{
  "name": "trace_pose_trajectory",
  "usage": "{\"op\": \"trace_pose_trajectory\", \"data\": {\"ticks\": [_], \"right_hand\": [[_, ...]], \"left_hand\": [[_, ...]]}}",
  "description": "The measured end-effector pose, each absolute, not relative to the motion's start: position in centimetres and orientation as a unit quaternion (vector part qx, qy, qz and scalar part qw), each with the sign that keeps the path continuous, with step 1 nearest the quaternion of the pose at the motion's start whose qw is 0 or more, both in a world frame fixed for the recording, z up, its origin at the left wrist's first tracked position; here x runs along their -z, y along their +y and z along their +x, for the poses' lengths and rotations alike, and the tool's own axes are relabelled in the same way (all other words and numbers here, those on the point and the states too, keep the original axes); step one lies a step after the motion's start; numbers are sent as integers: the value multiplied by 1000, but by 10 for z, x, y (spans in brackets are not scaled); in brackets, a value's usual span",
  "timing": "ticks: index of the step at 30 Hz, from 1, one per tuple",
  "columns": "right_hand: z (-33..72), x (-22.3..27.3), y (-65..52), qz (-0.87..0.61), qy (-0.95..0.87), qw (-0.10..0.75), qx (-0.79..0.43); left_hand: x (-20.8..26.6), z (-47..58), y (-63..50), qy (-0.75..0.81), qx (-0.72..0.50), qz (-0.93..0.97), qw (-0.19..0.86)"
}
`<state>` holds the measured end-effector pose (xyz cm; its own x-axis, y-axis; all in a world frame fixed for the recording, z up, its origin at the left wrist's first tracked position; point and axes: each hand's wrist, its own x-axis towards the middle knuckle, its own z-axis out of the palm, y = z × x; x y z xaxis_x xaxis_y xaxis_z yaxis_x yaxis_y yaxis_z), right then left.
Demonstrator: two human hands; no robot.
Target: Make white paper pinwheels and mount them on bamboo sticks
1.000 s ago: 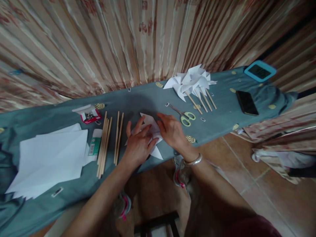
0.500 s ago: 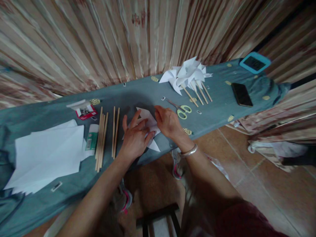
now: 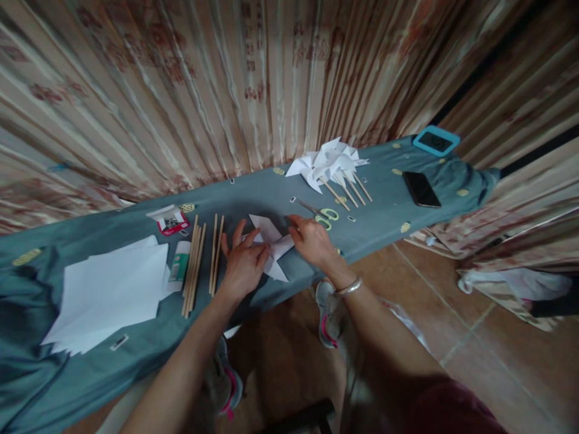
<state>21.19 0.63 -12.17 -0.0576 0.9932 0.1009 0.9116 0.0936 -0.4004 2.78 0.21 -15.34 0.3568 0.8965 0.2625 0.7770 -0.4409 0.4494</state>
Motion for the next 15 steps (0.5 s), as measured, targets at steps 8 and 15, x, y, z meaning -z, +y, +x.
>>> {"op": "trace_pose_trajectory", "data": {"ticks": [8,15], "right_hand": [[231,124,1,-679,-696,205,-114],[239,128,0,-705,-645,222,-194]], "left_hand": [[155,30,8,515,-284,794,155],[149,18,9,513,-333,778,142]]}}
